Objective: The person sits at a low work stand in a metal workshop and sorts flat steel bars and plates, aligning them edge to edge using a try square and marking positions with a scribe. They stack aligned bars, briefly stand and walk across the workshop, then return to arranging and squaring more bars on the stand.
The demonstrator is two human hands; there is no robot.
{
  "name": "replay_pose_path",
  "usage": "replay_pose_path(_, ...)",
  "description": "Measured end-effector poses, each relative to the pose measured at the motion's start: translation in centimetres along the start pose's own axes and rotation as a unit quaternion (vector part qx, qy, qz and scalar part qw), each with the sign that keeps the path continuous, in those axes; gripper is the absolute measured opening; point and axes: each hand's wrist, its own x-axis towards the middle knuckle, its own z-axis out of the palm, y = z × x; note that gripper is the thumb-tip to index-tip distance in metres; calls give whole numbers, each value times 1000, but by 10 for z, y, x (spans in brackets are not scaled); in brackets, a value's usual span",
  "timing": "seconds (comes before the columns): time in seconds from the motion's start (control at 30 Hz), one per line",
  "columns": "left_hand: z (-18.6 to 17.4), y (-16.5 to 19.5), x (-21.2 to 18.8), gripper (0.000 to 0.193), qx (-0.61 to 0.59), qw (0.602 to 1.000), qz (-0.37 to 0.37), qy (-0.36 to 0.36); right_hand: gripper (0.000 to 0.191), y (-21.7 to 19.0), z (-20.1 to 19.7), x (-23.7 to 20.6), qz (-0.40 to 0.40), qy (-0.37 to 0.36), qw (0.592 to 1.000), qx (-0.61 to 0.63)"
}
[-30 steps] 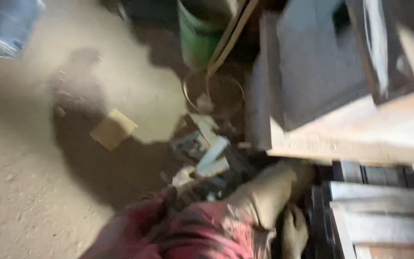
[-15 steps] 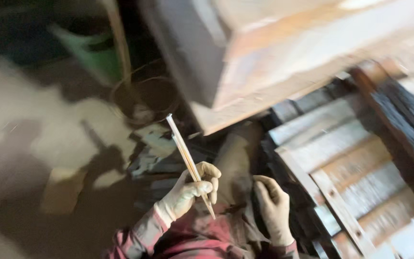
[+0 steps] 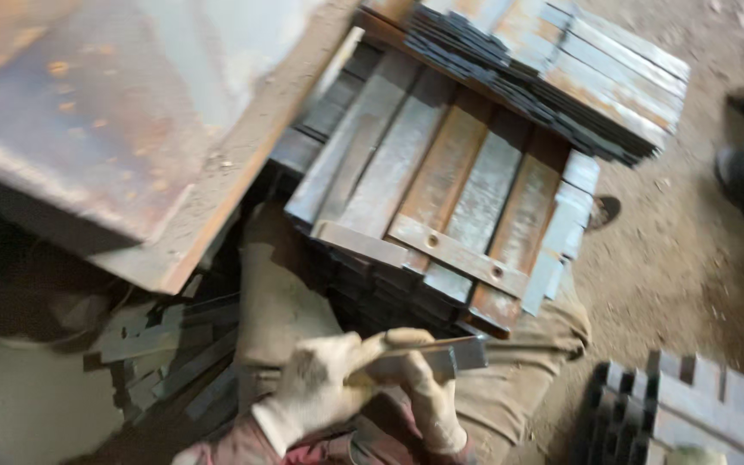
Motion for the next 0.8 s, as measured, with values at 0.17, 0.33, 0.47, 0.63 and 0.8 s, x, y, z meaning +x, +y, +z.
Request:
replay_pose_path(0.17,-13,0,108,40,33,978,201,50,38,5,-14,21,-60,102,992,-34)
replay_pose_path(0.33,4,-8,245,53,178,953,195,-147,27,8,-16,39,3,111,991,-73)
replay_pose_path(0.47,28,-12,263,99,303,916,223,-138,24,8,-14,41,16,107,988,-112)
replay_pose_path(0.63,22,-35,149,71,207,935,254,135,24,5,-13,37,45,108,987,-109)
replay_pose_path(0.8,7,-106,-35,41,146,945,91,277,24,1,-12,45,63,71,956,-278)
